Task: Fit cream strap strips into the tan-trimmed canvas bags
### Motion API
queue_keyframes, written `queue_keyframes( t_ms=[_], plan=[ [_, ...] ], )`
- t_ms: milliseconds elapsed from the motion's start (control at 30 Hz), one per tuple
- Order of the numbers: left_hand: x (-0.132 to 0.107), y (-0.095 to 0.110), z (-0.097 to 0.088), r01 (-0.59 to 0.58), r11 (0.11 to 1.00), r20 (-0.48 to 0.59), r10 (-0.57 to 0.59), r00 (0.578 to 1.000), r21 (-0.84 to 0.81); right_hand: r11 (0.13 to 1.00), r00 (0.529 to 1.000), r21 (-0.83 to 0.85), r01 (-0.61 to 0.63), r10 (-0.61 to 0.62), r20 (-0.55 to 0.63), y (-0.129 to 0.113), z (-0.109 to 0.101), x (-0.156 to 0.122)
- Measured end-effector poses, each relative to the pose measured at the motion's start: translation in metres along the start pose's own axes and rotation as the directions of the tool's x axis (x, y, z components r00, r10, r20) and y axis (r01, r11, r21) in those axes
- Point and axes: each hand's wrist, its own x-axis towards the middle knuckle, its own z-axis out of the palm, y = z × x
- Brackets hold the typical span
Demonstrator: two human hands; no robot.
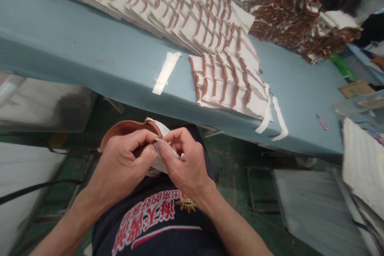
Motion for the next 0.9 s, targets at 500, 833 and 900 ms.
queue_keyframes(
  t_ms=[500, 833, 900],
  plan=[
    [-0.012, -0.008, -0.007, 0.017, 0.989, 0.110, -0.001, 0.994, -0.147, 0.946, 0.975, 0.279, -0.164, 0.111, 0.194, -0.005, -0.008, -0.005],
    [-0.006, -0.003, -0.014, 0.007, 0.985, 0.206, 0.029, 0.978, -0.173, 0.854, 0.874, 0.399, -0.334, 0.122, 0.469, 0.001, -0.023, 0.001],
    [-0.005, -0.008, -0.014, 0.019, 0.984, 0.222, 0.022, 0.975, -0.180, 0.853, 0.859, 0.405, -0.331, 0.094, 0.504, 0.001, -0.027, 0.002]
  ],
)
